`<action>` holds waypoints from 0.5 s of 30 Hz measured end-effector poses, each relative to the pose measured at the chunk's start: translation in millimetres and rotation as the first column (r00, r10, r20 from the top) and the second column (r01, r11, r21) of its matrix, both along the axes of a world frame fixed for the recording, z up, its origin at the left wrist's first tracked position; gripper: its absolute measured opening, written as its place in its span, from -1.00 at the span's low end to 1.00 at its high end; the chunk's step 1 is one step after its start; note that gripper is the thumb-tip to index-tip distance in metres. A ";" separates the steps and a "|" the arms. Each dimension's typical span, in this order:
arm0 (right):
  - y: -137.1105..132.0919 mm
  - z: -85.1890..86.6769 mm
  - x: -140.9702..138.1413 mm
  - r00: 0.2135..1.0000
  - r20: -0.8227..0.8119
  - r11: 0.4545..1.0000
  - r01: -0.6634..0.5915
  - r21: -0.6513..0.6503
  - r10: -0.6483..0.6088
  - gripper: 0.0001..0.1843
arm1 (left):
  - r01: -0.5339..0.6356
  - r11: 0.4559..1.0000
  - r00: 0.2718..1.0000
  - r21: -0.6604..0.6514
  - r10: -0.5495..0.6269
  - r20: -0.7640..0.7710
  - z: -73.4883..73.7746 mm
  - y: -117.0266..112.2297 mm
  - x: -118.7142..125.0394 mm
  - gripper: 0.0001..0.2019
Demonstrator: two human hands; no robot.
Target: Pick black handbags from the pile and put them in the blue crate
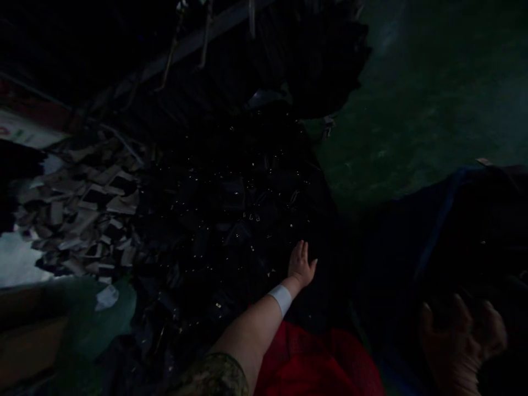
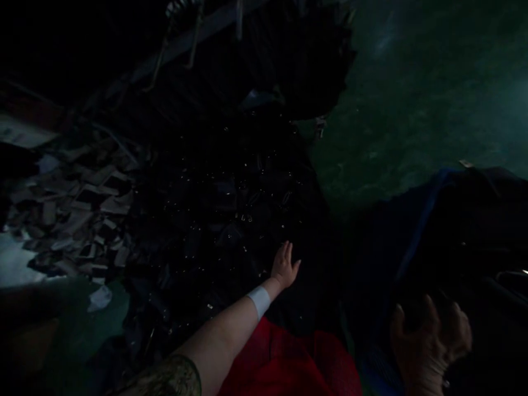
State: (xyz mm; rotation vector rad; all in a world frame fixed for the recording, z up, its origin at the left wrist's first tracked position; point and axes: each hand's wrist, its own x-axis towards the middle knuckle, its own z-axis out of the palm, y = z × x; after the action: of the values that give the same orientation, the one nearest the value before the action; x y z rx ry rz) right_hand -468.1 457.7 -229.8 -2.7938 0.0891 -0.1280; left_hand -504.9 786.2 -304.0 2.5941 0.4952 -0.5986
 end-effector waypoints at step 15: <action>396.9 -150.3 47.9 0.540 -0.578 0.618 -0.782 -0.077 0.612 -0.32 | -0.589 0.775 0.647 0.228 0.622 -0.442 -56.5 351.5 -244.9 -0.22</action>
State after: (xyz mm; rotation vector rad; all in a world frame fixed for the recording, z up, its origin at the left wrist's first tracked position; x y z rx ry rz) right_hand -420.2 854.5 -380.1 -2.8382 -1.0534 0.8775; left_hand -749.8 1137.7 -360.6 2.0794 1.5051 -1.0028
